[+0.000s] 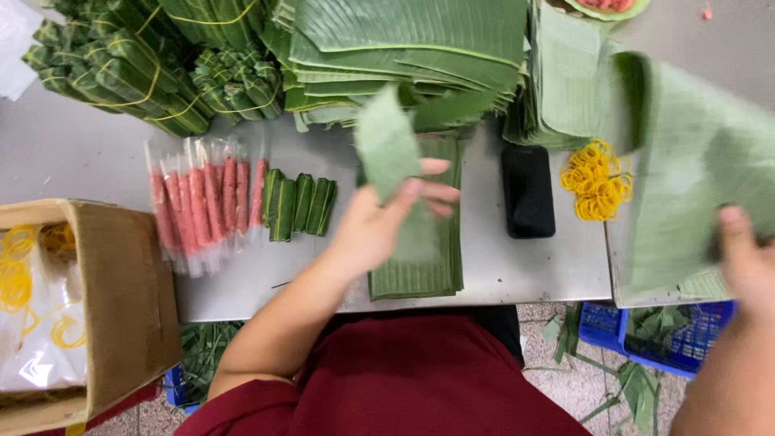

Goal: The person wraps pink meat sausages in banana leaves and secures them with rubber bands.

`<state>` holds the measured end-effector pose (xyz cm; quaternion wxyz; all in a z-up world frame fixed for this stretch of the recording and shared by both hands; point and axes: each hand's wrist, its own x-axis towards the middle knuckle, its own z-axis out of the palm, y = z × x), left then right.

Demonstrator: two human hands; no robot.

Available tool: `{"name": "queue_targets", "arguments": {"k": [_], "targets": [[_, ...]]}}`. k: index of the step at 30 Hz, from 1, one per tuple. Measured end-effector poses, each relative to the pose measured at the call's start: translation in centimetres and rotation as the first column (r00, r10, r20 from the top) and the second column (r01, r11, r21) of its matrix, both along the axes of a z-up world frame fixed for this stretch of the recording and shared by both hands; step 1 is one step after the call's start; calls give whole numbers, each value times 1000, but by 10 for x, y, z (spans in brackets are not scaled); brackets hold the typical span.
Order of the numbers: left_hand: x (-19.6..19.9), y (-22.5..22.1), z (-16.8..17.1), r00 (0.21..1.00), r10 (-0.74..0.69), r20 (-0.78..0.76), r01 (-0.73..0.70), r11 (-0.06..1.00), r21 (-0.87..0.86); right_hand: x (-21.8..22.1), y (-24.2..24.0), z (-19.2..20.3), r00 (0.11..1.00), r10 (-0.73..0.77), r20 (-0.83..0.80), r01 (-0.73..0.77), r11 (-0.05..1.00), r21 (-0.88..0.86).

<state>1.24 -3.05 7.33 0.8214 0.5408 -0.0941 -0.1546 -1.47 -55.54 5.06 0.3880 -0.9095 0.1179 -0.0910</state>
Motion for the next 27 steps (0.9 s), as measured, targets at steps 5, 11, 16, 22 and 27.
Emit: {"name": "queue_targets", "arguments": {"k": [5, 11, 16, 22, 27], "targets": [[0, 54, 1, 982, 183, 51, -170, 966, -195, 34, -130, -54, 968, -90, -234, 103, 994, 45], [2, 62, -10, 942, 225, -249, -315, 849, -424, 55, -84, -51, 995, -38, -92, -57, 543, -838], [-4, 47, -32, 905, 285, -315, -339, 932, -131, 114, 68, -7, 876, 399, 273, -183, 797, -576], [-44, 29, -60, 917, 356, 182, -375, 923, 83, 196, 267, 46, 559, 693, 456, -488, 719, -495], [-68, 20, -75, 936, 333, 113, -350, 916, 199, 227, 324, 53, 482, 843, 236, -491, 484, -725]]}}
